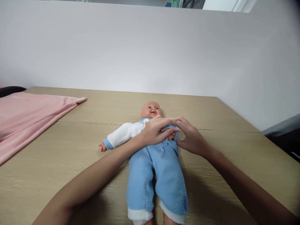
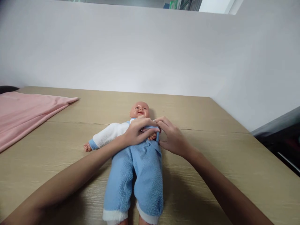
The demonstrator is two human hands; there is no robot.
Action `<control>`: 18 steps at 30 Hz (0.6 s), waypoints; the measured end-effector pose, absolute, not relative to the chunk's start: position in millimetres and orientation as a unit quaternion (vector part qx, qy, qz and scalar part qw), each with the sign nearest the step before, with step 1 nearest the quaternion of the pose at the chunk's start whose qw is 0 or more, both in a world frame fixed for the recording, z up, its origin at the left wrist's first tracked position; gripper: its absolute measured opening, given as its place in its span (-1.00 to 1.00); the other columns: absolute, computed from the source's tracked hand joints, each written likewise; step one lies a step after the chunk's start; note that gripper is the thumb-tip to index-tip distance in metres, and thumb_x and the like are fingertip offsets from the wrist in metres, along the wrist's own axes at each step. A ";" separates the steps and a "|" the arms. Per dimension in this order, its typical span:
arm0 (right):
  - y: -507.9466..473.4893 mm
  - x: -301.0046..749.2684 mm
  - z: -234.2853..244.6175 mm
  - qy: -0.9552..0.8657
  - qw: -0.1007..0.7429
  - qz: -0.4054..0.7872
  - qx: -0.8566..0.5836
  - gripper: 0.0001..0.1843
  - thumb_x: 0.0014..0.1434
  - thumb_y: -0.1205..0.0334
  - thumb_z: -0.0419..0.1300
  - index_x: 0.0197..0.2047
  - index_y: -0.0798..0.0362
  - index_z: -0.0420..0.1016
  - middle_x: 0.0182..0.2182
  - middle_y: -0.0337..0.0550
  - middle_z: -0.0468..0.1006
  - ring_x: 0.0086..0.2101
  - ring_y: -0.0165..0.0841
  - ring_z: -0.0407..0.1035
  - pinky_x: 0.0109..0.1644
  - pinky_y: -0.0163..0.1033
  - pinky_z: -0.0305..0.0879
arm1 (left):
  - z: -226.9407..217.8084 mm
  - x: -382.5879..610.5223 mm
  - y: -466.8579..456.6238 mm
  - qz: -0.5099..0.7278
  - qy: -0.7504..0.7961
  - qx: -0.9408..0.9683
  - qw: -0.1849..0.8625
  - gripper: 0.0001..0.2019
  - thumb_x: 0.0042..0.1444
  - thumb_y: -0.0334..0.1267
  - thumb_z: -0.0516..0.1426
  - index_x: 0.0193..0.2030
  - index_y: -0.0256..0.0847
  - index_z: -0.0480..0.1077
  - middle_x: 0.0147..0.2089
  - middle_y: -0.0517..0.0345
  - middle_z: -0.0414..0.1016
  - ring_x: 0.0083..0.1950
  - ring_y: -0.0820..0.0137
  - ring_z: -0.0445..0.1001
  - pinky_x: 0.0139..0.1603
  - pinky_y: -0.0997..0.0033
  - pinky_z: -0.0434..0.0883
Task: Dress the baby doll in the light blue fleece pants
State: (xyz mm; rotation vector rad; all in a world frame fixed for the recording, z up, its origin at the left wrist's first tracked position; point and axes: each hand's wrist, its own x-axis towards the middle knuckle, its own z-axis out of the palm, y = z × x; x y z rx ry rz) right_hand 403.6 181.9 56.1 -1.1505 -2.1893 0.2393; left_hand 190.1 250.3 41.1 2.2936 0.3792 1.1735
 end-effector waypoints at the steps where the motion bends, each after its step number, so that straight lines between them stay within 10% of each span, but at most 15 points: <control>1: 178.9 406.0 55.4 -0.829 0.337 0.123 -0.428 -0.65 0.20 0.35 0.26 0.05 -0.08 0.53 0.11 0.03 0.62 0.15 -0.04 0.52 0.28 0.05 0.49 | 43.2 192.1 250.5 0.452 0.148 0.827 0.300 -0.70 0.51 0.04 0.21 -0.09 -0.13 0.60 -0.23 0.07 0.67 -0.21 0.26 0.56 -0.02 0.23 0.44; 8: 163.1 402.1 32.3 -0.524 0.517 0.454 -0.503 -0.71 0.34 -0.13 0.23 -0.18 -0.08 0.54 -0.01 -0.02 0.70 0.16 -0.01 0.57 0.32 0.09 0.52 | 39.7 206.0 264.6 0.415 0.208 0.816 0.344 -0.76 0.45 -0.04 0.27 -0.14 -0.16 0.50 -0.14 0.06 0.66 -0.09 0.22 0.56 -0.01 0.26 0.41; 18: 188.2 388.1 -18.4 -0.403 0.596 0.365 -0.591 -0.63 0.21 -0.20 0.25 -0.33 -0.11 0.31 -0.38 -0.30 0.43 -0.29 -0.25 0.38 -0.17 -0.20 0.40 | 34.7 218.7 265.9 0.309 0.334 0.837 0.304 -0.91 0.45 -0.24 0.22 -0.13 -0.14 0.45 -0.08 0.06 0.61 -0.07 0.22 0.56 -0.02 0.23 0.42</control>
